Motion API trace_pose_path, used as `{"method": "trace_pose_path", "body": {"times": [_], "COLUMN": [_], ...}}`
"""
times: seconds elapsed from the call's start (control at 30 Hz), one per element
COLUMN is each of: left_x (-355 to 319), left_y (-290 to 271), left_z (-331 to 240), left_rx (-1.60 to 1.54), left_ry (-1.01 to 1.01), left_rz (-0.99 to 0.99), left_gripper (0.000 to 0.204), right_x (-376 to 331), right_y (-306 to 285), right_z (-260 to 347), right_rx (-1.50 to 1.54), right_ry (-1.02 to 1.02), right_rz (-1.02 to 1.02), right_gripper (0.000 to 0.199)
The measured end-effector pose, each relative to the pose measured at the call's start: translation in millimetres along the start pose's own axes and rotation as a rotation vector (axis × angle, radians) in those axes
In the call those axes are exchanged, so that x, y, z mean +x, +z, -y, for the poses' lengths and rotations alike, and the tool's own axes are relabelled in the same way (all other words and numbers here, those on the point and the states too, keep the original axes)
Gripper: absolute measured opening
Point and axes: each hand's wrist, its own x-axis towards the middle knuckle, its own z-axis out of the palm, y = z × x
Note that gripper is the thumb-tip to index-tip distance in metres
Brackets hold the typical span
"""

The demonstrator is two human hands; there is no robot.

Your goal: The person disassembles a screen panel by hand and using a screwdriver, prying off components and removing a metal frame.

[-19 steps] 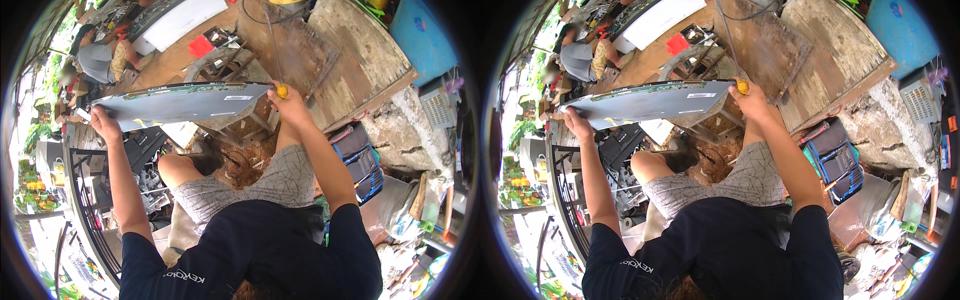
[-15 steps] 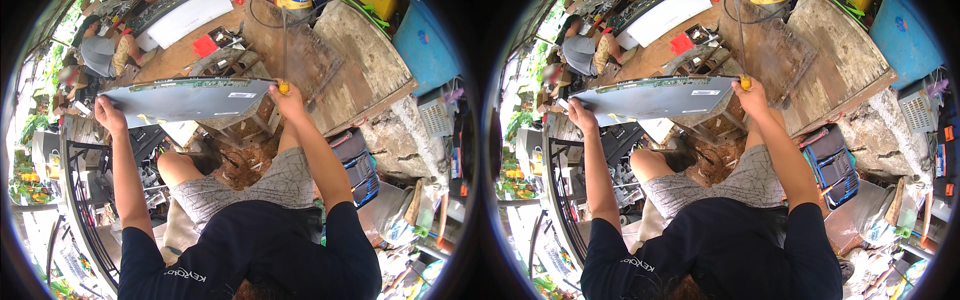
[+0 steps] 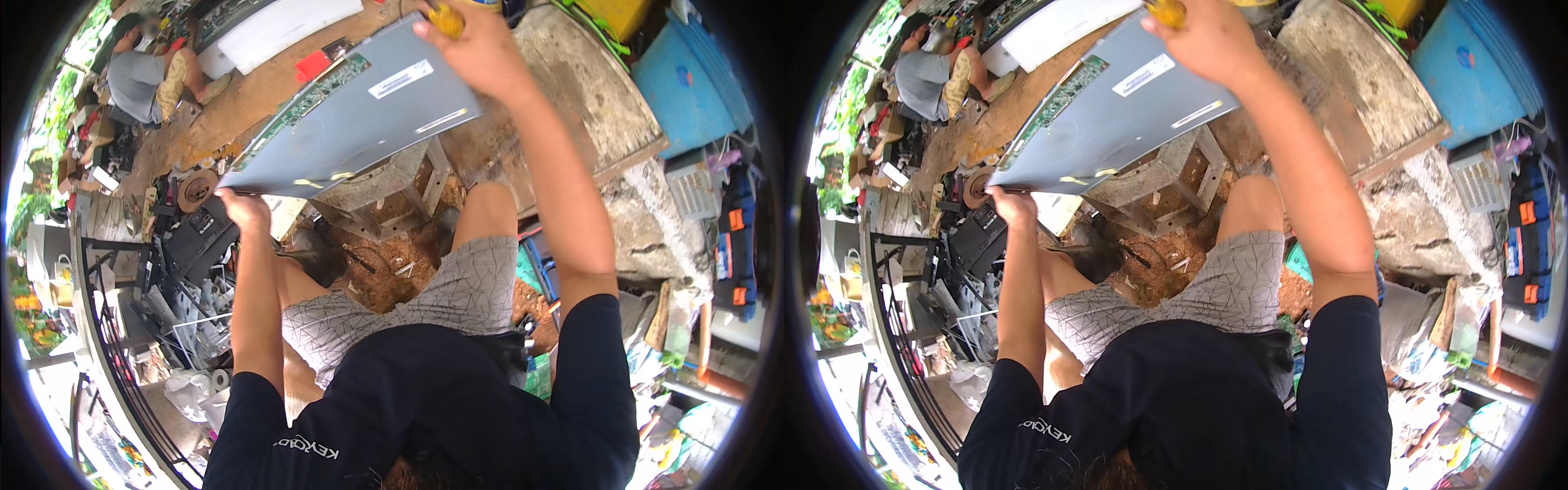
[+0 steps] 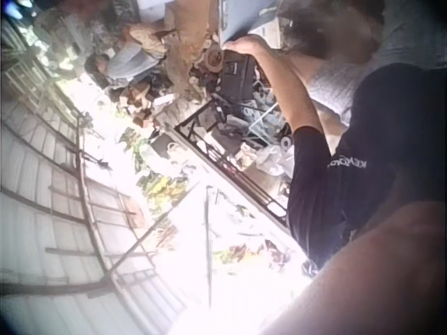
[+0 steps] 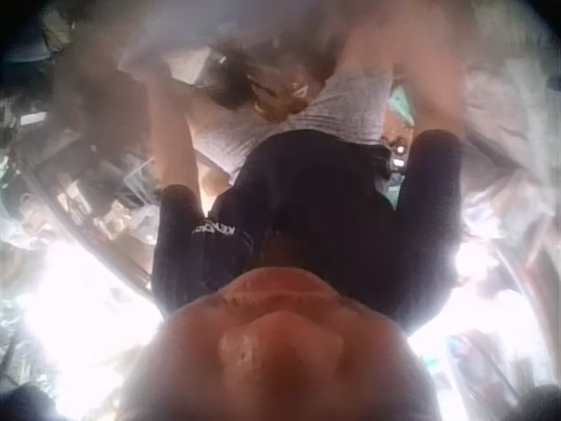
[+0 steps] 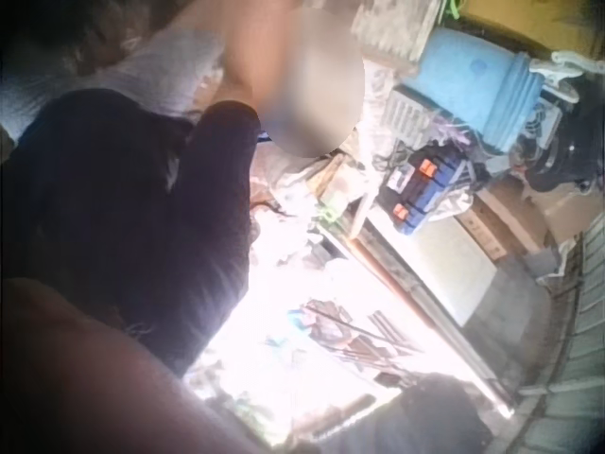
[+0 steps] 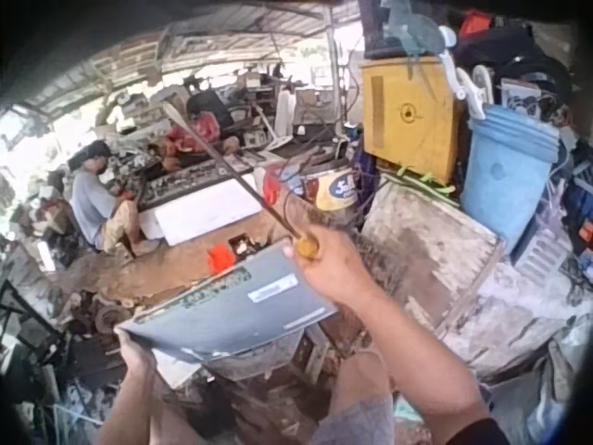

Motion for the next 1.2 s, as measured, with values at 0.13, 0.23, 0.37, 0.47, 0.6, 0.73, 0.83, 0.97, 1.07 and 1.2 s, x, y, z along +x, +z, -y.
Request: {"method": "trace_pose_path", "body": {"times": [0.13,0.23,0.37,0.47,0.6,0.73,0.83,0.97,1.07,1.2], "left_x": [-59.6,-103.1,-134.1,-141.2,-148.8,-157.6,-154.0,-195.7,-173.9,-124.2], "left_y": [17.8,37.0,30.4,27.2,26.4,28.0,25.8,95.7,113.3,139.7], "left_z": [50.5,90.7,115.2,133.2,130.3,130.5,127.5,33.2,-56.5,-96.7], "left_rx": [0.008,-0.124,-0.135,-0.214,-0.286,-0.231,0.007,0.472,0.424,0.525], "left_ry": [-0.305,-0.534,-0.767,-0.819,-0.779,-0.808,-0.837,0.266,0.739,0.826], "left_rz": [-0.09,-0.088,-0.075,-0.078,-0.141,-0.245,-0.194,-0.23,0.006,0.309], "left_gripper": [0.051,0.056,0.056,0.06,0.067,0.075,0.071,0.068,0.077,0.065], "right_x": [60.2,66.0,66.7,58.5,56.4,46.9,45.0,41.8,41.6,60.7], "right_y": [-14.4,-2.2,17.9,36.7,50.5,62.8,74.7,74.1,84.0,95.2], "right_z": [72.9,106.5,135.8,151.0,164.1,169.1,182.2,188.5,194.6,163.6], "right_rx": [-0.061,-0.192,-0.281,-0.286,-0.253,-0.31,-0.322,-0.293,-0.386,-0.193], "right_ry": [-0.25,-0.393,-0.464,-0.496,-0.556,-0.639,-0.701,-0.709,-0.55,-0.619], "right_rz": [0.094,0.098,0.253,0.335,0.417,0.454,0.512,0.606,0.633,0.644], "right_gripper": [0.033,0.02,0.03,0.036,0.039,0.033,0.03,0.029,0.03,0.032]}}
